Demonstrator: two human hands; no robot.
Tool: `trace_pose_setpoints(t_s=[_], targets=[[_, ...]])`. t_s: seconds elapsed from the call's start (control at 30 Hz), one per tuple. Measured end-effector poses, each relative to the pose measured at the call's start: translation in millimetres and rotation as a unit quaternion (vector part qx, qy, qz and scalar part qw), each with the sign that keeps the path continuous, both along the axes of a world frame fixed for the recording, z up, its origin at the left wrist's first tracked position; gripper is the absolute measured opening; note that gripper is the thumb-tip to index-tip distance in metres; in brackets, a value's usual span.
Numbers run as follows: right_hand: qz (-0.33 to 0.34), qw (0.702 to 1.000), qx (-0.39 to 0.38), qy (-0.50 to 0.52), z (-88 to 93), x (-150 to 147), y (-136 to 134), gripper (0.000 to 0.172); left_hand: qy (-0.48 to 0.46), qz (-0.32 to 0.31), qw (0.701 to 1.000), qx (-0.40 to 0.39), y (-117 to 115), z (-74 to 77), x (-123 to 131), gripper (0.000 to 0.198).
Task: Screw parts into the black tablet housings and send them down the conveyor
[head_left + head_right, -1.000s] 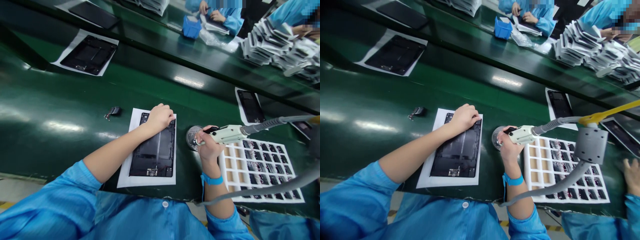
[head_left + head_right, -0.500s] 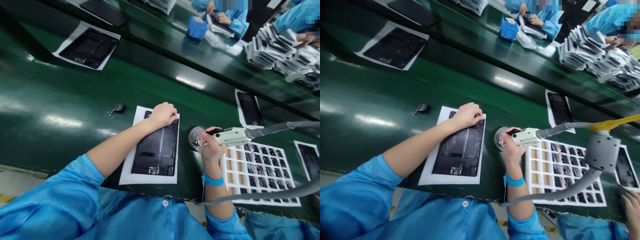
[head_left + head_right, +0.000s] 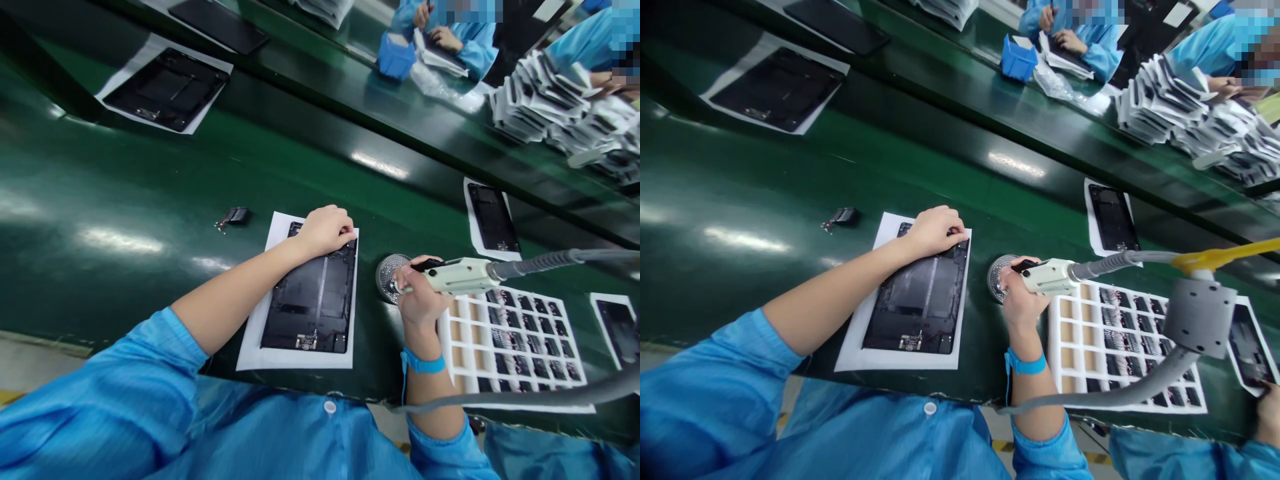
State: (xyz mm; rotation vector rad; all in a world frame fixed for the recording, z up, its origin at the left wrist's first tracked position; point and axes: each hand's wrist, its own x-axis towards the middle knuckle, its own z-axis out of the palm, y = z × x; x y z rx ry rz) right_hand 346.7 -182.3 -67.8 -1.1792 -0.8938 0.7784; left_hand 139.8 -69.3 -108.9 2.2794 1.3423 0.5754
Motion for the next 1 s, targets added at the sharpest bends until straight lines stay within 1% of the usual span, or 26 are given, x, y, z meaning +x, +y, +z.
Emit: trace_pose_setpoints(t_s=[0.17, 0.4, 0.53, 0.77, 0.87, 0.93, 1.0], targets=[[-0.003, 1.0, -0.009, -0.016, -0.7, 0, -1, 0.017, 0.0, 0.001, 1.0, -0.003, 0, 0.4, 0, 0.014], [0.0, 1.0, -0.002, 0.021, -2.4, 0, -2, 0.019, -0.011, -0.004, 1.0, -0.006, 3, -1.9, -1, 0.015], [0.004, 1.0, -0.006, 0.023, -3.0, 2, -2, 0.019, -0.013, -0.003, 1.0, -0.002, 4, -4.0, -2, 0.015], [0.005, 1.0, -0.016, 0.02, -4.7, 1, -5, 0.019, -0.008, -0.005, 1.0, -0.009, 3, -1.1, -2, 0.016], [0.002, 1.0, -0.007, 0.018, 0.5, 3, -4, 0.017, -0.004, 0.001, 1.0, -0.013, 2, -0.3, -2, 0.015], [-0.004, 1.0, 0.021, 0.012, 9.4, 3, 0, 0.016, -0.003, 0.001, 1.0, -0.016, 2, 0.0, -1, 0.014], [-0.005, 0.999, 0.053, 0.006, 21.6, 1, 10, 0.016, -0.005, -0.005, 1.0, -0.016, 2, 0.6, 0, 0.012]])
